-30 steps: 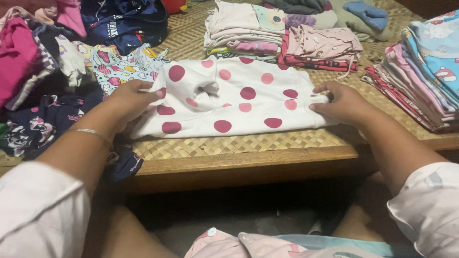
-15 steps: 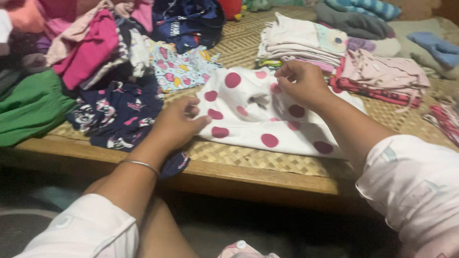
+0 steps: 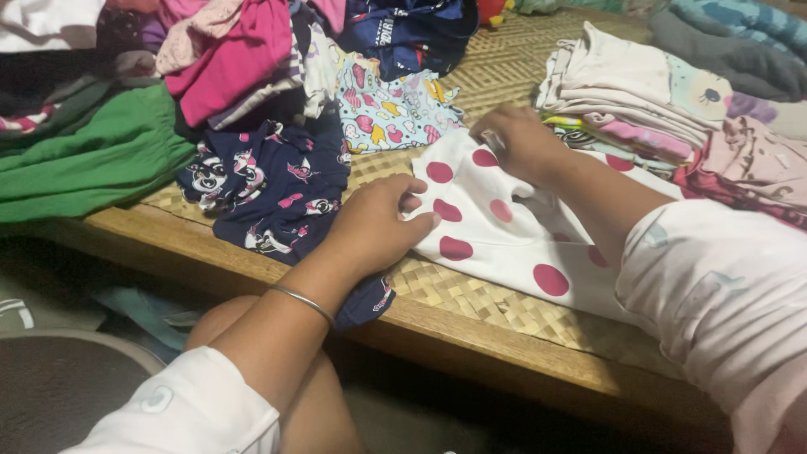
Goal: The person folds several pieces of clothing on a low woven table. They smooth and fold a white shirt, a light pink shirt, a gray pair of pants, and a white shirt with pink polka dots, placing each folded item into a growing stack.
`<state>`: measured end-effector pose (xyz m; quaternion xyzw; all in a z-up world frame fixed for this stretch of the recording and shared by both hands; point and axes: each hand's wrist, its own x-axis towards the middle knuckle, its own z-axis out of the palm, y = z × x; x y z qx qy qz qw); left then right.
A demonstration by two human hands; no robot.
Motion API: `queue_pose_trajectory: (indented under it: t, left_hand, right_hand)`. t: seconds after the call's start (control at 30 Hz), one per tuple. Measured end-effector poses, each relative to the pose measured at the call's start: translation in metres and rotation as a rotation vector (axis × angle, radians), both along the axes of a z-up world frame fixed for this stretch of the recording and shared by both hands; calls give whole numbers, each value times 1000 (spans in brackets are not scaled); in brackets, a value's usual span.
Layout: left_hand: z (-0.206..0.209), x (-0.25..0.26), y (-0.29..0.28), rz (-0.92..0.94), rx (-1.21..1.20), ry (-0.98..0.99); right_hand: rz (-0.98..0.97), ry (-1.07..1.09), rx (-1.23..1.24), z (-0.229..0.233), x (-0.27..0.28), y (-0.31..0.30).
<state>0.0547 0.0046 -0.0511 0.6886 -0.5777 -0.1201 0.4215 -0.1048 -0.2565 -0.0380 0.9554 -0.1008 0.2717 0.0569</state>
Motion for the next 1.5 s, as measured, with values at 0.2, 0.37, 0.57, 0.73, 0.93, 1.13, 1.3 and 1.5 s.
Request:
queue_pose_trajectory:
  t: [0.2, 0.37, 0.57, 0.73, 0.93, 1.13, 1.3, 1.5]
  left_hand:
    - [1, 0, 1, -31, -5, -28]
    - [2, -2, 1, -11, 15, -41]
    - [2, -2, 1, 11, 31, -35]
    - [7, -5, 1, 31, 76, -111]
    - [11, -6, 4, 23, 172, -125]
    - [12, -5, 5, 26, 186, -114]
    - [7, -4, 2, 40, 176, -96]
    - [4, -1, -3, 52, 165, -77]
  right_hand:
    - [-201, 150, 146, -20, 2, -15]
    - [-268, 48, 48, -21, -4, 1]
    - [-296, -62, 67, -26, -10, 18]
    - [-290, -45, 33, -28, -8, 7]
    - [-244, 94, -23, 3, -8, 7]
    - [-301, -228, 27, 63, -42, 40]
    - [-275, -554, -240, 79, -129, 66]
    - [-782, -425, -77, 12, -245, 141]
